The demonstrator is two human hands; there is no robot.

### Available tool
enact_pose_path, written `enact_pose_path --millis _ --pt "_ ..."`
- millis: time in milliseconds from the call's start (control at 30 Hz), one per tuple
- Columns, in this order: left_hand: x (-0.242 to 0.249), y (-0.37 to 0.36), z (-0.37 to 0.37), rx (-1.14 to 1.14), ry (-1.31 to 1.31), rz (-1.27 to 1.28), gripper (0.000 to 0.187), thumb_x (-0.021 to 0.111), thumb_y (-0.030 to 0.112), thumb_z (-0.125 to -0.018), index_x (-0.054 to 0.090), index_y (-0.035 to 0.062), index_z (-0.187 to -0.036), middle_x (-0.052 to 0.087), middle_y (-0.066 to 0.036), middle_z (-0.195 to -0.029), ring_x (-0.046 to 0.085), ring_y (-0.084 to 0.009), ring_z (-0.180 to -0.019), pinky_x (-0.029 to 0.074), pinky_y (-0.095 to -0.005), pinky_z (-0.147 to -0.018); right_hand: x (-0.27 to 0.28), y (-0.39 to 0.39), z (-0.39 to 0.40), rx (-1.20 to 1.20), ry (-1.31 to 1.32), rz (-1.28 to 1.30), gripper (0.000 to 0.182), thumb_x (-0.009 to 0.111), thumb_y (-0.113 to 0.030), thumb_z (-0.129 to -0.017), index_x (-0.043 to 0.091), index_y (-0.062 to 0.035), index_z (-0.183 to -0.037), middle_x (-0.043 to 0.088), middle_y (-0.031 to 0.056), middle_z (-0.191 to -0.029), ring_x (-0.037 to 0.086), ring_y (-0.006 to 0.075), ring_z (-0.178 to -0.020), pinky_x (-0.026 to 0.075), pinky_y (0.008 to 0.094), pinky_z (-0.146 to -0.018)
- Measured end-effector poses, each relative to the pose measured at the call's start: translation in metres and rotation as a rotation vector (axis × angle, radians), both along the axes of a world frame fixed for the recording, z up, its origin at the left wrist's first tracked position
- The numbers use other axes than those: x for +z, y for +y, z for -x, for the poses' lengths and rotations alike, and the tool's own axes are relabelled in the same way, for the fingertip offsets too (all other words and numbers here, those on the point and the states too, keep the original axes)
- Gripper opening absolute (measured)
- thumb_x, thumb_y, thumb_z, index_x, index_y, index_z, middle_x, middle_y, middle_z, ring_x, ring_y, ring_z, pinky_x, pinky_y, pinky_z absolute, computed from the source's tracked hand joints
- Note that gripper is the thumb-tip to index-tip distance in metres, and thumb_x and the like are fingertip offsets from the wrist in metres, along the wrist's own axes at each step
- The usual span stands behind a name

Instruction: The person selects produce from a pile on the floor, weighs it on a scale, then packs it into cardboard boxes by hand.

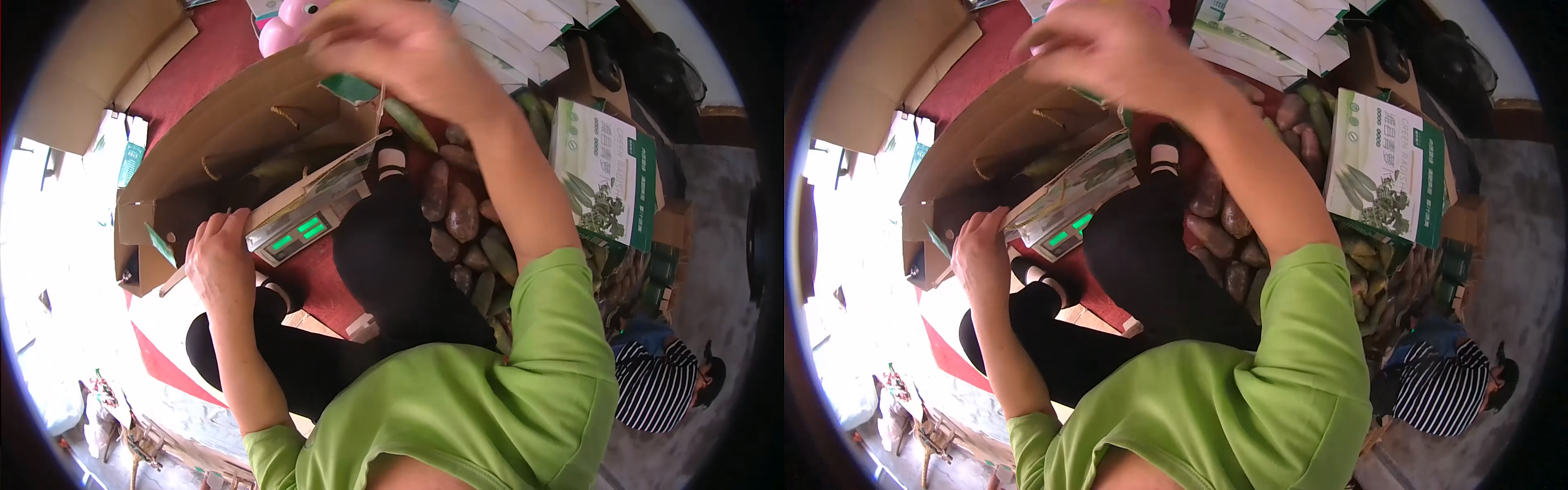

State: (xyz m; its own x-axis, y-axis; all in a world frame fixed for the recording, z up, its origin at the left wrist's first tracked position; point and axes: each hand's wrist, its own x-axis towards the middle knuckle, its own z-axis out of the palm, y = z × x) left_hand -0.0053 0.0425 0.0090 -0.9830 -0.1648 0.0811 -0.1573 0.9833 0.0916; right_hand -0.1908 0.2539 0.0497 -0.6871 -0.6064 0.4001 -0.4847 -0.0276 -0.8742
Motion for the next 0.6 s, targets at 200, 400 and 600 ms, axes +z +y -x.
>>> enact_pose_path --millis 200,400,600 --pt "-0.002 0.004 0.001 0.027 0.015 0.004 0.025 0.057 0.003 -0.078 0.069 0.0109 -0.099 0.064 -0.007 -0.090 0.061 -0.0273 -0.088 0.047 -0.0377 -0.077 -0.175 0.136 0.051 -0.707 -0.172 -0.380 0.026 0.069 -0.021 -0.077 0.064 -0.0029 -0.095 0.066 0.0095 -0.083 0.063 0.0187 -0.077 0.049 0.0322 -0.071" --pt "-0.003 0.006 0.003 0.032 -0.008 -0.005 0.027 0.056 0.000 -0.076 0.067 0.0080 -0.099 0.063 -0.007 -0.092 0.060 -0.0267 -0.090 0.046 -0.0386 -0.081 -0.335 0.176 0.027 -0.752 -0.401 -0.702 0.033 0.072 -0.024 -0.071 0.064 -0.0057 -0.097 0.066 0.0145 -0.091 0.064 0.0296 -0.091 0.049 0.0368 -0.080" --pt "-0.004 0.004 0.007 0.012 -0.007 -0.020 0.033 0.056 -0.007 -0.069 0.066 0.0061 -0.098 0.064 -0.009 -0.091 0.060 -0.0288 -0.088 0.047 -0.0396 -0.079 -0.379 0.143 0.038 -0.778 -0.365 -1.005 0.054 0.073 -0.027 -0.070 0.055 -0.0108 -0.119 0.061 0.0147 -0.113 0.057 0.0330 -0.107 0.048 0.0429 -0.088"
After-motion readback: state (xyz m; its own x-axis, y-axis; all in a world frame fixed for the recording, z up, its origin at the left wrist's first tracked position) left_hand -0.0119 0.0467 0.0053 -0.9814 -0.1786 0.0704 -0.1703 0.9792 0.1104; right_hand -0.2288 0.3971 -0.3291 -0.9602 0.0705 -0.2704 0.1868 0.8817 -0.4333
